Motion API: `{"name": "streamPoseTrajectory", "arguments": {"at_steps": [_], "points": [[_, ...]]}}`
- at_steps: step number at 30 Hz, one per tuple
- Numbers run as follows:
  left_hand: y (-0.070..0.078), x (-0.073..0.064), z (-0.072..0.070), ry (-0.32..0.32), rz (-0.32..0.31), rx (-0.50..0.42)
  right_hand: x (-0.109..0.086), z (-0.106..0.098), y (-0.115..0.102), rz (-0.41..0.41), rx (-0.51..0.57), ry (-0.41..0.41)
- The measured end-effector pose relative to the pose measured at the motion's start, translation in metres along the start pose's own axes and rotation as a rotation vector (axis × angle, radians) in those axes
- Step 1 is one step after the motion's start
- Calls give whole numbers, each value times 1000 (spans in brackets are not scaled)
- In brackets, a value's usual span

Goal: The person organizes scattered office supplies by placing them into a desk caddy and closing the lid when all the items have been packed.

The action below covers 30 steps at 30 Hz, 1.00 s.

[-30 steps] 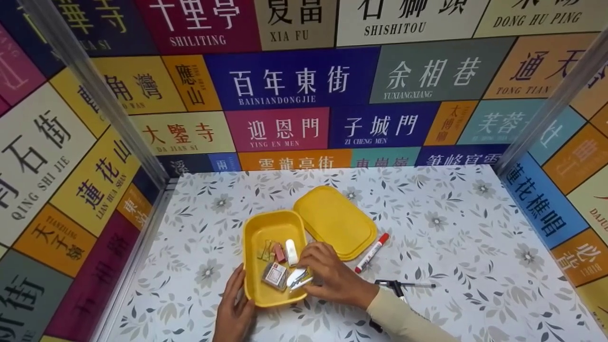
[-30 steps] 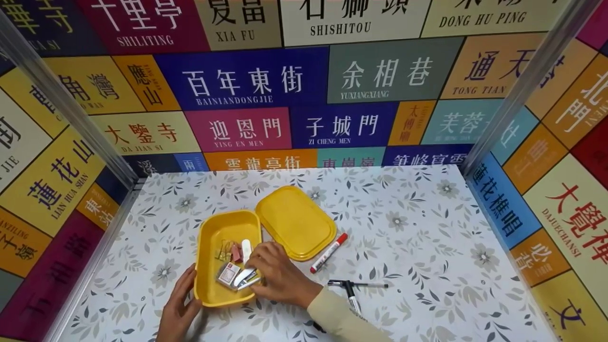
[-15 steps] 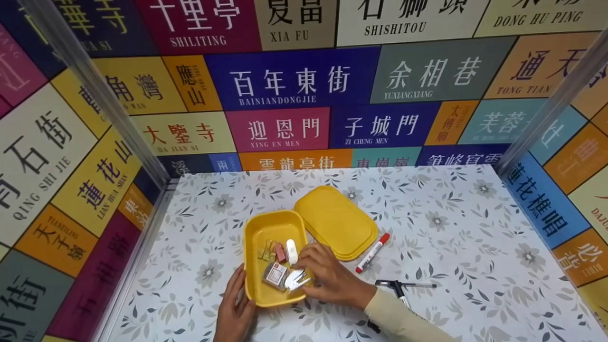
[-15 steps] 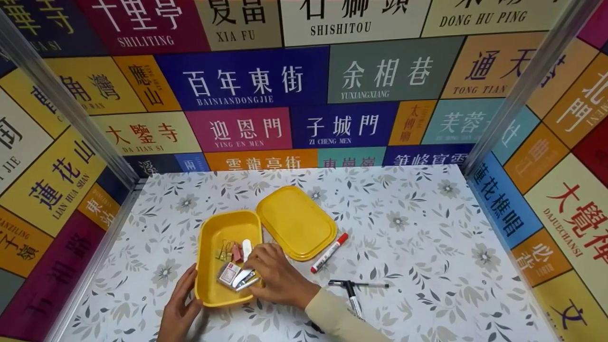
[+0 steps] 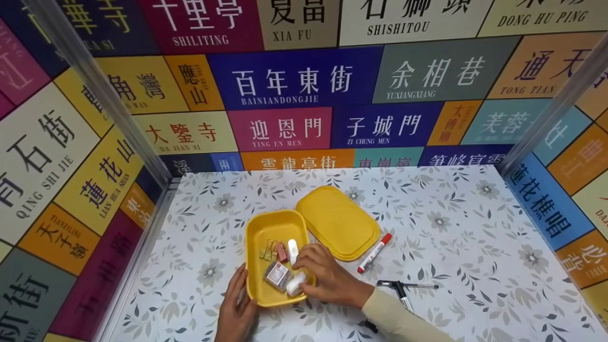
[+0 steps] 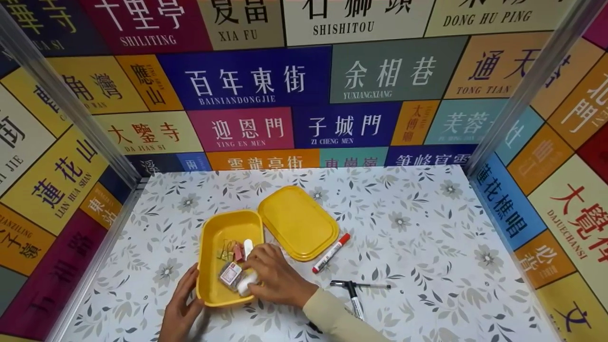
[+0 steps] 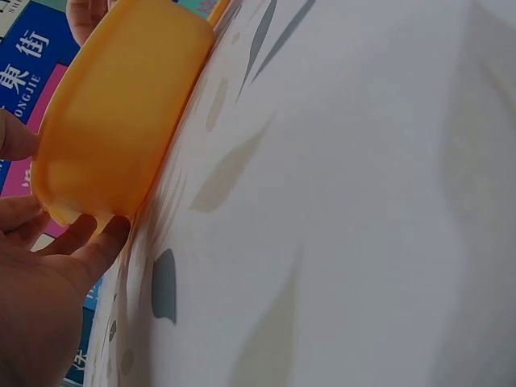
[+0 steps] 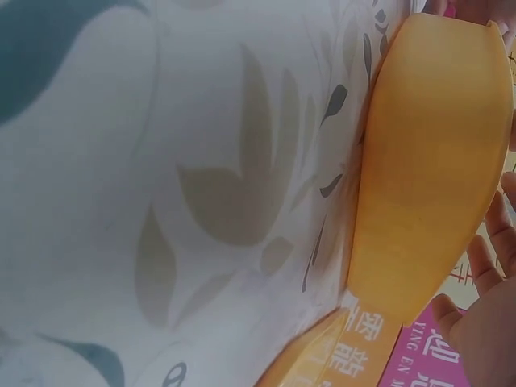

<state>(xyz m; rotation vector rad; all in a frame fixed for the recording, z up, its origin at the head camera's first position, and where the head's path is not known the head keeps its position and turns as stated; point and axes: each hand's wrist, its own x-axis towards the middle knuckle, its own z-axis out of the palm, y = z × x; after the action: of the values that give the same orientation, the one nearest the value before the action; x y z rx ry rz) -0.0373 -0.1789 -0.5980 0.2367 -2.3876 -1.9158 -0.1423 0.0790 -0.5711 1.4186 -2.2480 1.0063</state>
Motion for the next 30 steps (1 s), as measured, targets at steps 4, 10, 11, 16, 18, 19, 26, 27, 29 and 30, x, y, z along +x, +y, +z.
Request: {"name": "streamPoseTrajectory", "arguments": {"at_steps": [4,10,11,16,18,19,26,27,29,30], "points": [[-2,0,-1,-8,62,-25,0,0,1,-11,9,11],[-3,-2,-3,-22,132,-32,-1,-2,1,-2,9,14],[-3,-2,-3,-23,131,-33,-2,-3,1,3,12,13],[-3,-2,-3,-18,108,-37,-5,-8,2,29,25,11],[-3,-2,-3,-17,94,-38,-7,-10,2,37,18,15],[-3,-2,-3,-17,87,-38,-9,-12,2,44,16,16],[-2,-2,-3,-23,54,-48,-22,-22,8,73,8,36],[-2,-2,-3,-22,52,-47,-23,-24,8,77,7,40],[-2,-2,-3,-21,53,-46,-26,-27,10,83,6,49],[-2,-1,-3,-19,53,-45,-27,-29,10,86,5,54]]}}
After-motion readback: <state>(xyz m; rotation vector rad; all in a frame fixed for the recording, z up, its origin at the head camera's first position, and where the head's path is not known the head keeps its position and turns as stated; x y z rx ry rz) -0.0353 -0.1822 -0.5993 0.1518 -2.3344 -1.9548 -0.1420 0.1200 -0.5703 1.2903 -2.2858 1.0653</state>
